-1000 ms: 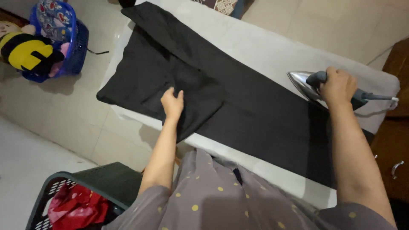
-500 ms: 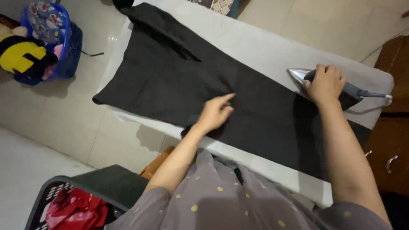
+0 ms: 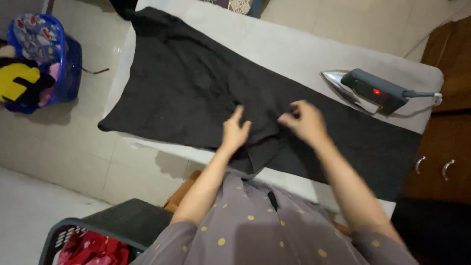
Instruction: Ironing a pair of black pants on an ironing board.
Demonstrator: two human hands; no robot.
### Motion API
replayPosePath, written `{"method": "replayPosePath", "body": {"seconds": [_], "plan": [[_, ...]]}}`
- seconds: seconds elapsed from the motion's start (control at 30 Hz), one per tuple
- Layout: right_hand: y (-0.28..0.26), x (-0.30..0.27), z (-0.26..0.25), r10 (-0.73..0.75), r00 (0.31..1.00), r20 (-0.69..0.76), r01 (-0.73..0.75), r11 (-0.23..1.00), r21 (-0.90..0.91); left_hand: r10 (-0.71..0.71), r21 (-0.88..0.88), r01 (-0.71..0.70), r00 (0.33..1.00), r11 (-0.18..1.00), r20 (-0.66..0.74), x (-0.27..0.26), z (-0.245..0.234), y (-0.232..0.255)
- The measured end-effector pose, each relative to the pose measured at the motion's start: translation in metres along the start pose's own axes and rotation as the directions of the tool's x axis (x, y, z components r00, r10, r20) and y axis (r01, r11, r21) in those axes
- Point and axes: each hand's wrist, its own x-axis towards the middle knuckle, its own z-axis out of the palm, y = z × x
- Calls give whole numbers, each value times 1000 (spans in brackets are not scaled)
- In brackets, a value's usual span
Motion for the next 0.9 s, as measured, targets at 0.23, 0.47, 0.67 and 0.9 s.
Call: {"method": "replayPosePath", "body": {"seconds": [0.23, 0.47, 0.67, 0.9], "plan": [[107, -38, 36, 20, 985, 174, -127, 769, 627, 150, -383, 113, 790, 917, 594, 0, -2, 104], [157, -118, -105, 293, 954, 56, 19, -245, 969, 185, 357, -121, 971, 926, -152, -8, -65, 40], [311, -153, -68, 718, 688, 107, -43, -107, 993, 113, 628, 13, 981, 778, -160, -36, -103, -25], [320, -171, -87, 862, 454, -224, 237, 126, 963, 101, 776, -17, 993, 630, -60, -41, -110, -29]]}}
